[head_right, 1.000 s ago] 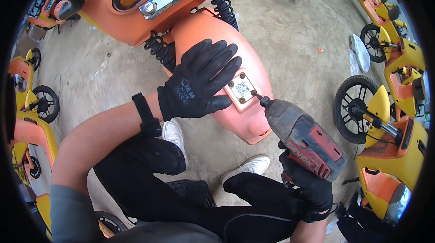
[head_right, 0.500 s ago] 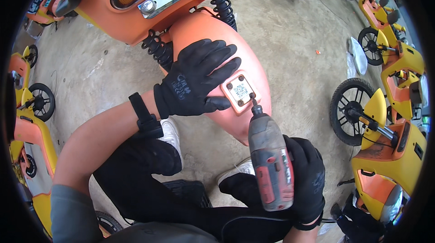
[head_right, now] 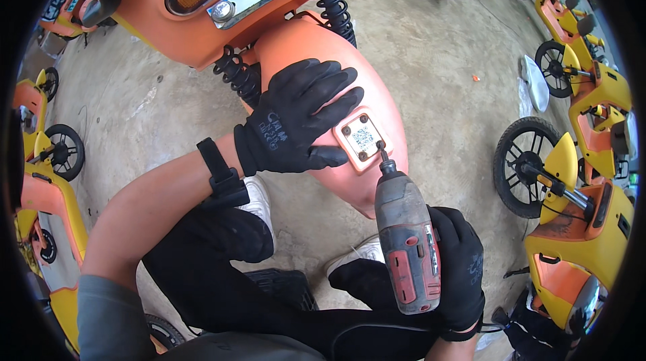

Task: The person unscrews and removes a license plate from a pink scooter using a power drill. The person then picks up a plastic bag and walks across a service bay filled with scooters to a second pink scooter, where they use the drill on the rear fender and handle small parts.

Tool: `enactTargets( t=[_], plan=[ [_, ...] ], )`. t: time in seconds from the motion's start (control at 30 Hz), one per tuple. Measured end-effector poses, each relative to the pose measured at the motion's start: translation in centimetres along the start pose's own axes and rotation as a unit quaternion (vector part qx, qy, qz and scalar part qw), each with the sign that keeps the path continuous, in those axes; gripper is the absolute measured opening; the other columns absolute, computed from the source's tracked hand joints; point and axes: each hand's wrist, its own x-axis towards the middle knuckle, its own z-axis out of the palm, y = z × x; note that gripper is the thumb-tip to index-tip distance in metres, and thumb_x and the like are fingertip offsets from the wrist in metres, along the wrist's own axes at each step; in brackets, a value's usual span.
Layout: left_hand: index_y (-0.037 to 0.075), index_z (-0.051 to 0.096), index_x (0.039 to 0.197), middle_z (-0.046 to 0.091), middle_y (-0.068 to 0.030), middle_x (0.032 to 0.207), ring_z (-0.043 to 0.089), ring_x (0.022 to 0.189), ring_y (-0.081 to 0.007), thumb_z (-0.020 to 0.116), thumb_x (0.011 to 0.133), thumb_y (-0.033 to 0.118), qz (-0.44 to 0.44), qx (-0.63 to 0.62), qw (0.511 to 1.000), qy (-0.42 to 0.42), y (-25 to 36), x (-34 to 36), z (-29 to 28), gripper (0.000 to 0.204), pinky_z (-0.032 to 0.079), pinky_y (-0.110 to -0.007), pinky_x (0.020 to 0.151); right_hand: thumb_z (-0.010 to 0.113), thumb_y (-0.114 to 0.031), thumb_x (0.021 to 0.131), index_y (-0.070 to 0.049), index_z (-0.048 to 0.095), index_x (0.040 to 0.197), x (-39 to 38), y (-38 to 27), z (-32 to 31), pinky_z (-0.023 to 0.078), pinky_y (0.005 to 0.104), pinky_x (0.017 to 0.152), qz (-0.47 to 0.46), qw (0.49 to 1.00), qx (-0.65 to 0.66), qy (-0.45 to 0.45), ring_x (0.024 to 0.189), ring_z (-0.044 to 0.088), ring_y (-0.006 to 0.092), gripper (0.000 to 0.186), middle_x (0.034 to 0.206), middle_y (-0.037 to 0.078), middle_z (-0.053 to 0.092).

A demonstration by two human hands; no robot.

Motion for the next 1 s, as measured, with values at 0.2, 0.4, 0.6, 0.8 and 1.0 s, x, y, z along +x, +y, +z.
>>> enactTargets(
  t=[0.2,0.4,0.6,0.8,1.0],
  plan=[
    [0.008,0.048,0.127,0.042,-0.0137,0.135,0.038,0.124,-0.0299,0.053,0.079,0.054,0.001,-0.003,1.000,-0.001,-0.1,-0.2,0.0,0.066,0.026,-0.048,0.104,0.065,-0.004,0.065,0.001,0.057,0.102,0.2,-0.5,-0.2,0.049,0.0349,0.071,0.031,0.998,0.050,-0.002,0.081,0.061,0.0327,0.037,0.092,0.016,0.059],
    [0.009,0.048,0.128,0.042,-0.0129,0.134,0.039,0.122,-0.0293,0.055,0.077,0.055,-0.001,-0.005,1.000,0.004,-0.1,-0.1,-0.1,0.069,0.026,-0.047,0.104,0.067,-0.005,0.065,0.001,0.058,0.100,0.0,-0.4,-0.3,0.048,0.0317,0.070,0.050,0.996,0.076,-0.003,0.079,0.061,0.0286,0.037,0.090,0.015,0.060],
    [0.010,0.048,0.127,0.043,-0.0122,0.134,0.039,0.122,-0.0286,0.058,0.075,0.054,-0.004,-0.014,1.000,0.006,-0.1,-0.1,0.0,0.070,0.026,-0.046,0.104,0.074,-0.008,0.064,-0.003,0.057,0.103,-0.7,-1.2,-0.6,0.047,0.0298,0.074,0.077,0.995,0.068,-0.001,0.081,0.060,0.0241,0.042,0.092,0.011,0.060],
    [0.011,0.048,0.128,0.043,-0.0118,0.134,0.039,0.122,-0.0286,0.060,0.073,0.053,-0.008,-0.010,1.000,-0.002,-0.1,-0.1,-0.1,0.071,0.026,-0.047,0.104,0.077,-0.012,0.067,-0.003,0.054,0.112,-1.5,-0.1,-0.9,0.048,0.0314,0.078,0.085,0.995,0.046,-0.010,0.090,0.061,0.0227,0.051,0.102,0.010,0.060],
    [0.011,0.047,0.129,0.042,-0.0113,0.135,0.038,0.122,-0.0290,0.061,0.073,0.053,-0.009,-0.013,1.000,-0.005,-0.2,0.0,-0.1,0.071,0.026,-0.047,0.103,0.073,-0.006,0.064,-0.002,0.058,0.095,-0.5,-1.0,-0.3,0.047,0.0274,0.069,0.095,0.987,0.118,0.055,0.076,0.059,0.0182,0.035,0.085,0.009,0.061]
  ],
)
